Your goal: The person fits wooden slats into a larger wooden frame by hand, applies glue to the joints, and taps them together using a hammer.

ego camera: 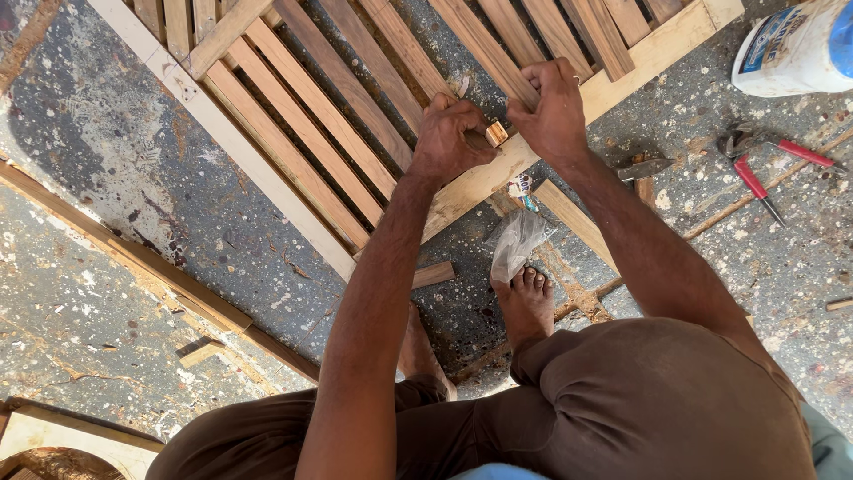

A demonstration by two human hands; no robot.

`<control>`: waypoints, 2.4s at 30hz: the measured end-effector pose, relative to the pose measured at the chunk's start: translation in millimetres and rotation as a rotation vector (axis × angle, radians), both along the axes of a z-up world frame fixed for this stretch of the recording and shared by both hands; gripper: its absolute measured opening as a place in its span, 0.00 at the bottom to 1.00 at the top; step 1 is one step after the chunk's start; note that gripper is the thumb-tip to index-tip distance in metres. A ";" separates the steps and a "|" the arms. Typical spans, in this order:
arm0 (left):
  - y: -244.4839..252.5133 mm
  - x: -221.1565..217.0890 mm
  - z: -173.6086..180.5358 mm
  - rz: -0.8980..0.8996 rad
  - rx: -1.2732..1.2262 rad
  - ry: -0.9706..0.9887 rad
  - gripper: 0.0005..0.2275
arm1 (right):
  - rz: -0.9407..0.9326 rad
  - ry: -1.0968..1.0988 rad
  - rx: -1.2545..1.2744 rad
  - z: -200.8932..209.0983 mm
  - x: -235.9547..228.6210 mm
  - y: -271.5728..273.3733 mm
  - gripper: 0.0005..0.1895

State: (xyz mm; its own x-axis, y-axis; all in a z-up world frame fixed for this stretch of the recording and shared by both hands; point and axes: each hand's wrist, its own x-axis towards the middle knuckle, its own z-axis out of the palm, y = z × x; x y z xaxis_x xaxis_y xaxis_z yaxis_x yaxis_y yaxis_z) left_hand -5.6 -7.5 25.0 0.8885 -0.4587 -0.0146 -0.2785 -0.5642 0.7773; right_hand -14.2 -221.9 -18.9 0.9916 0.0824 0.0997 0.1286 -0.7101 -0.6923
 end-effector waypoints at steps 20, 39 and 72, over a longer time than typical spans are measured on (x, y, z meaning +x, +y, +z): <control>0.7 1.2 -4.8 -0.006 -0.021 -0.015 0.14 | 0.102 0.179 0.049 3.7 14.8 17.1 0.27; -0.2 3.8 1.4 -0.015 -0.009 0.022 0.18 | 0.047 0.465 0.073 2.0 15.5 2.2 0.14; 5.1 -2.5 -28.0 -0.020 -0.030 0.006 0.19 | 0.069 0.405 0.105 -9.5 14.0 2.0 0.21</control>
